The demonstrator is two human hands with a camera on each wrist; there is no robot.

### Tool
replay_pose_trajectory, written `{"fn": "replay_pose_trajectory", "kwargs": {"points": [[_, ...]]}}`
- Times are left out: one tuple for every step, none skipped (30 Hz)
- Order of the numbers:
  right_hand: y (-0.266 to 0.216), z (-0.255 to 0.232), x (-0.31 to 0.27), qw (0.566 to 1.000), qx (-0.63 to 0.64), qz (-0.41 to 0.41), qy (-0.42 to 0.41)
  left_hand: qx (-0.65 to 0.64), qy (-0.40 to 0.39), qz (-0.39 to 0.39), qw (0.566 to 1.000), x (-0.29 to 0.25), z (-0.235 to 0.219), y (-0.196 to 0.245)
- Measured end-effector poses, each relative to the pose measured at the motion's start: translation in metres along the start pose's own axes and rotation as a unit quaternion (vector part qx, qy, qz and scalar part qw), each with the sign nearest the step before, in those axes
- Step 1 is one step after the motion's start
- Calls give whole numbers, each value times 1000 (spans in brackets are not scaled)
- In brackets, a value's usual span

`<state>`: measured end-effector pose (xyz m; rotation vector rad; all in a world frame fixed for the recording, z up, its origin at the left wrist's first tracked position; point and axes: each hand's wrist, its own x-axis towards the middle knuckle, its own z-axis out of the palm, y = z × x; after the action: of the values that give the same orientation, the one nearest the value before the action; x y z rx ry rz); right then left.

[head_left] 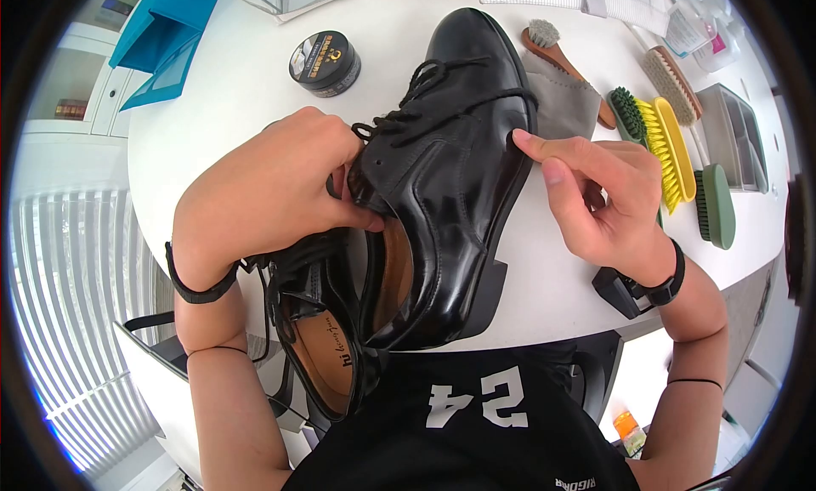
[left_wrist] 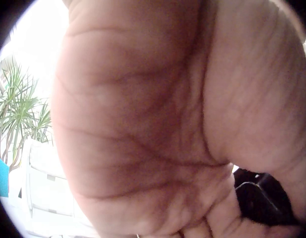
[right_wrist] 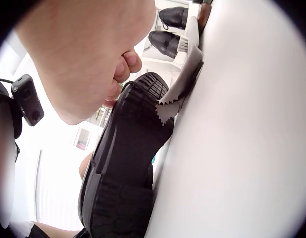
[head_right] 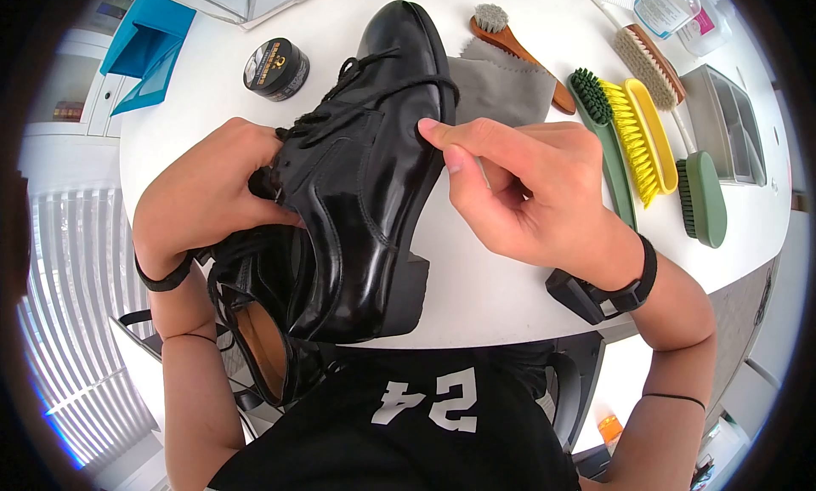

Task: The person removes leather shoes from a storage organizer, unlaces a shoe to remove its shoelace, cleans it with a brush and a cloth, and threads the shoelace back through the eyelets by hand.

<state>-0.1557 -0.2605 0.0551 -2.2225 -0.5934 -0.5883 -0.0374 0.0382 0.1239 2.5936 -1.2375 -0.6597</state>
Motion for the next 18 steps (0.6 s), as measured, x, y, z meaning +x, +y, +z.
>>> {"fn": "replay_pose_trajectory", "kwargs": {"points": [[0, 0, 0, 1000, 0, 0, 0, 4, 2, -2, 1000, 0, 0, 1], [1, 0, 0, 1000, -1, 0, 2, 4, 2, -2, 1000, -1, 0, 2], [1, 0, 0, 1000, -2, 1, 3, 10, 13, -5, 1000, -3, -1, 5], [2, 0, 0, 1000, -2, 1, 3, 16, 25, -9, 1000, -4, -1, 6], [2, 0, 0, 1000, -1, 2, 6, 16, 25, -9, 1000, -5, 0, 7], [2, 1, -1, 1000, 1, 3, 9, 23, 34, -6, 999, -6, 1, 7], [2, 0, -1, 1000, 1, 3, 9, 31, 43, -3, 999, -6, 2, 7], [2, 0, -1, 1000, -1, 4, 11, 31, 44, -3, 999, -5, 3, 5], [2, 0, -1, 1000, -3, 6, 13, 23, 33, 2, 999, -4, 3, 2], [2, 0, -1, 1000, -3, 6, 13, 15, 23, 8, 1000, -3, 4, 0], [2, 1, -1, 1000, -3, 5, 15, 15, 23, 7, 1000, -3, 3, 1], [2, 1, -1, 1000, -3, 5, 16, 14, 24, -1, 1000, -4, 3, 3], [3, 1, -1, 1000, -3, 4, 16, 14, 25, -9, 1000, -5, 3, 5], [3, 1, -1, 1000, -2, 5, 16, 14, 25, -9, 1000, -4, 2, 5], [3, 1, -1, 1000, -1, 5, 15, 4, 6, -17, 1000, -2, 0, 4], [3, 1, -1, 1000, -1, 5, 15, -6, -13, -24, 1000, -1, 0, 3], [3, 1, -1, 1000, -1, 6, 15, -6, -13, -24, 1000, -1, 1, 3], [3, 1, -1, 1000, -2, 7, 14, 6, 8, -12, 1000, -2, 3, 2]]}}
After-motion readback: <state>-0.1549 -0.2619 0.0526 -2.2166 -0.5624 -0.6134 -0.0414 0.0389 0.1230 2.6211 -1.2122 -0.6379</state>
